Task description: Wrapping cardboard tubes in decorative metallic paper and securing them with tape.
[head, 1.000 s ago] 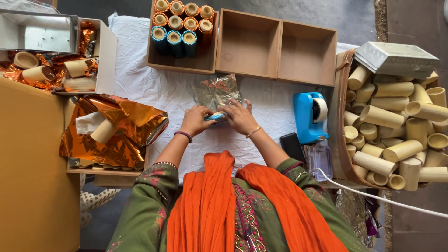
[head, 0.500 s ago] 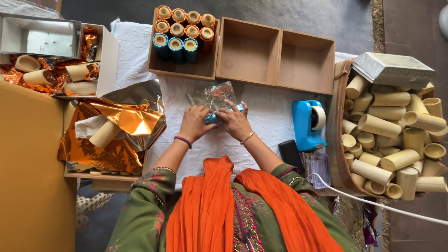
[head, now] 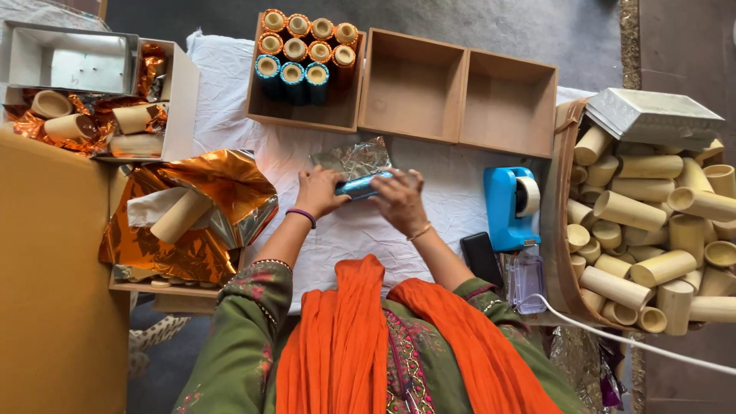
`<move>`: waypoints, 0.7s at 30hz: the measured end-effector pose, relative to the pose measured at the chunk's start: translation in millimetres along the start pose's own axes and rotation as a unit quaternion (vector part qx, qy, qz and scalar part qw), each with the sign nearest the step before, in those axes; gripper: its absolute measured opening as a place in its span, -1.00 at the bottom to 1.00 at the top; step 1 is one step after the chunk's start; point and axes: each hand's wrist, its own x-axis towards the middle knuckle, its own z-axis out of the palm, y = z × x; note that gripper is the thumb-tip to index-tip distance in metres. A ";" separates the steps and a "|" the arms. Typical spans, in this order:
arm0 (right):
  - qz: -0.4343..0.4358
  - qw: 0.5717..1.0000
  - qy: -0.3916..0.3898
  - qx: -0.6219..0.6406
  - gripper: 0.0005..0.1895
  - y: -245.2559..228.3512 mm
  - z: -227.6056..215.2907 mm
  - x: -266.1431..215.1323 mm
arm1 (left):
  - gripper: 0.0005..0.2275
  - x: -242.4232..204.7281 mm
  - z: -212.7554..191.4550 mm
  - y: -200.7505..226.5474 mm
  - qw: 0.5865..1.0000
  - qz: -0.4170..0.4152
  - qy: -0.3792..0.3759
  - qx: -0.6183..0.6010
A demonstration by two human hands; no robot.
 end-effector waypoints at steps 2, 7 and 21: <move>-0.024 1.000 -0.016 -0.010 -0.60 -11.6 0.7 5.0 | -0.61 8.0 5.4 -7.5 1.000 -0.011 -0.019 -0.008; -0.028 0.999 -0.034 -0.020 -0.59 -24.8 12.2 15.6 | -0.60 20.4 13.0 -24.9 0.995 -0.047 -0.073 -0.039; 0.020 0.994 -0.107 -0.014 -0.73 -10.9 45.1 38.3 | -0.44 -34.3 7.9 5.2 0.989 0.048 0.119 0.068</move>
